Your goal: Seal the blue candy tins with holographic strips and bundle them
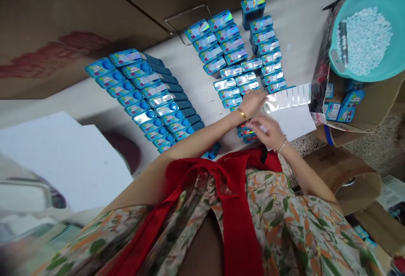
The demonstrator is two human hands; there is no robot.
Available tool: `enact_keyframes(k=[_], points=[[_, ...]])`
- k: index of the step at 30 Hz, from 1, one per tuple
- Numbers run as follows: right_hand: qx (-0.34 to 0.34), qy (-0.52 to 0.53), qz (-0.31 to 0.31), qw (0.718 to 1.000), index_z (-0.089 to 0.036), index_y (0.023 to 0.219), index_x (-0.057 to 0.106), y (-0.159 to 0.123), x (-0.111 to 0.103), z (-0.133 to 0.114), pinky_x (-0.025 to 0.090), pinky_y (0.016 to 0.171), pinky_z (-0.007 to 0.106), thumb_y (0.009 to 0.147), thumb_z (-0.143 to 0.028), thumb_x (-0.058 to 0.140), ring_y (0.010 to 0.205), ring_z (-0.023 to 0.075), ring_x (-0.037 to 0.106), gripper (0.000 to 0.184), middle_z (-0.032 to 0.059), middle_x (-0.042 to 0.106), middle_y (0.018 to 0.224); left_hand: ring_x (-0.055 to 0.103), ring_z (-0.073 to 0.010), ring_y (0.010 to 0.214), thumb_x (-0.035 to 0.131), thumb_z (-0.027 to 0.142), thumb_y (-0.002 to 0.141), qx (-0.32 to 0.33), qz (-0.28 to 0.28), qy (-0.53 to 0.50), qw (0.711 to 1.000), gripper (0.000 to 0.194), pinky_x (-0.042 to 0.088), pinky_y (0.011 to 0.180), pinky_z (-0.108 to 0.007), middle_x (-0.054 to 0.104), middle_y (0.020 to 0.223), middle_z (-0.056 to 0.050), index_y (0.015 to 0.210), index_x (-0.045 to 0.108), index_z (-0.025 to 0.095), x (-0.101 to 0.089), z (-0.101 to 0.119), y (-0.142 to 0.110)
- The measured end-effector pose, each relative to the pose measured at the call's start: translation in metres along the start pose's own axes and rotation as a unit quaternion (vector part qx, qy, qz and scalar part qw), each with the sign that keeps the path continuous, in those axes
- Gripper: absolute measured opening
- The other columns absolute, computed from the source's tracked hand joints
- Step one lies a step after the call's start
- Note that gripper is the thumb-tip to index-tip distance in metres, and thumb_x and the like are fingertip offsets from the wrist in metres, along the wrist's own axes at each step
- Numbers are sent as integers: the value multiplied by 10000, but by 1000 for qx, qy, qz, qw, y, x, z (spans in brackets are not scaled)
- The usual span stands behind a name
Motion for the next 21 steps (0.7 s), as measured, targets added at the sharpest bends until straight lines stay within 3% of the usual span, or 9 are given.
enact_keyframes(k=[2,4,6,9,12,16,21], points=[[16,-161,109,981,-228,1317,651,18,-35,-3,441,1108,602,1025,-558,447,1288,335,582,485,152,683,1273,680,-263,1059,402,209,1034,19,-2,-35,999,316,472,906,-378,744,1112,-121,1172,681,154,-23,-16,-9],[14,-255,111,960,-236,1413,580,41,-53,-2,291,1184,683,1030,-566,411,1399,378,483,533,149,649,1341,684,-238,979,411,256,1033,62,1,-64,996,309,474,850,-342,747,1058,-100,1137,688,165,-53,-32,-22],[-9,-277,65,959,-242,1347,615,65,-52,2,277,1176,659,1051,-537,351,1318,361,535,494,129,689,1234,671,-218,916,434,294,1027,98,-16,-81,992,302,472,824,-326,743,997,-83,1086,703,169,-82,-49,-37],[-49,-256,16,965,-222,1090,685,97,-29,10,381,1051,539,1071,-476,275,1081,312,611,483,116,712,1009,652,-210,872,475,318,1011,86,-14,-70,994,304,470,808,-330,738,962,-79,1133,705,161,-108,-70,-56],[-67,-236,2,969,-212,953,668,124,-3,16,404,932,461,1065,-473,285,996,302,608,476,120,713,943,650,-259,1040,508,355,1003,48,69,-7,996,361,464,915,-389,732,1119,-106,1277,669,182,-108,-84,-65],[-45,-204,-12,978,-230,893,660,151,13,26,411,892,432,1042,-474,352,977,301,624,420,113,727,921,583,-291,1223,400,395,1056,0,169,32,985,388,416,1016,-450,686,1317,-120,1239,702,234,-85,-90,-64],[-20,-138,-35,990,-231,788,622,170,17,39,444,804,382,1011,-524,428,829,246,611,416,62,690,793,554,-290,1280,339,340,1072,-42,216,-2,975,405,408,1041,-477,622,1464,-129,1275,674,236,-65,-93,-64]])
Point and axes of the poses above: each hand's wrist, its own y-axis towards the middle knuckle, its own x-axis out of the palm, z = x × y, the point moved 3 cm from there along y, towards the middle knuckle
